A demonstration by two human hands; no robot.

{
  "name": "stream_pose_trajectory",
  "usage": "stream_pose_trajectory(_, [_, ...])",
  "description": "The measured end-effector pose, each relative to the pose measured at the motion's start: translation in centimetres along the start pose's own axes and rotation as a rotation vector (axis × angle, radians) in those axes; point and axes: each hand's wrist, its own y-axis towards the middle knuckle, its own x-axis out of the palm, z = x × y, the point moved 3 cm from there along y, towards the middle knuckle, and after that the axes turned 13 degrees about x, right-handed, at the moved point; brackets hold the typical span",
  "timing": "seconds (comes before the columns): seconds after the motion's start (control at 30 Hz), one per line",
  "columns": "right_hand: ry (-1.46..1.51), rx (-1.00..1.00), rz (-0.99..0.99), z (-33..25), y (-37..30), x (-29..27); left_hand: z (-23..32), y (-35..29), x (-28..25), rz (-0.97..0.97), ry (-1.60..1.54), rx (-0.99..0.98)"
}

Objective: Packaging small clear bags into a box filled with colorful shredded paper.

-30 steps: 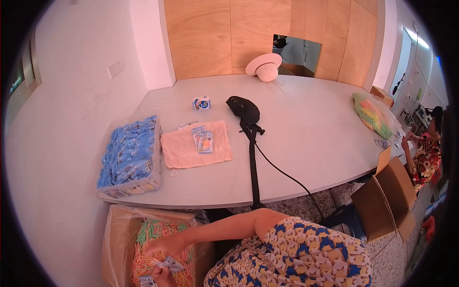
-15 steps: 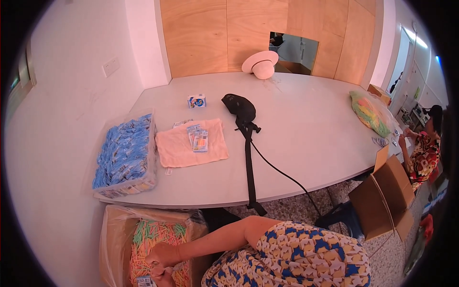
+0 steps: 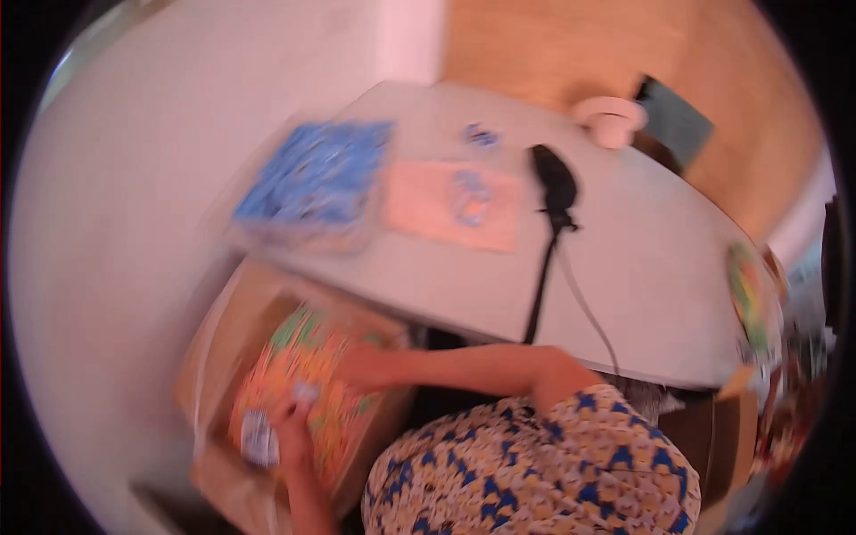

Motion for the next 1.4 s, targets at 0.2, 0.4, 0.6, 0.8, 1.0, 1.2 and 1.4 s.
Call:
stream_pose_trajectory(0.2, [0.477,0.140,-0.002,0.8,0.0,-6.0,0.0,0.4,0.3,0.033,-0.237,0.098])
stream_pose_trajectory(0.4, [1.017,0.395,-0.230,-2.8,2.1,-8.8,0.6,0.0,0.4,-0.001,-0.313,0.091])
stream_pose_trajectory(0.6, [0.912,0.355,-0.123,-2.9,3.9,-7.7,0.8,0.1,0.9,-0.104,-0.335,0.169])
stream_pose_trajectory(0.8, [0.637,0.172,0.153,-3.9,4.5,-7.8,0.3,0.0,0.5,-0.111,-0.323,0.145])
stream_pose_trajectory(1.0, [0.444,-0.032,0.102,-7.2,3.2,-8.8,-0.2,-0.4,0.1,-0.051,-0.405,0.022])
stream_pose_trajectory(1.2, [0.603,-0.153,0.425,-5.6,1.9,-9.9,-0.2,0.6,1.6,-0.101,-0.573,0.020])
stream_pose_trajectory(1.4, [0.479,-0.140,0.310,-4.1,-0.5,-7.5,0.0,-0.2,0.7,-0.036,-0.375,0.083])
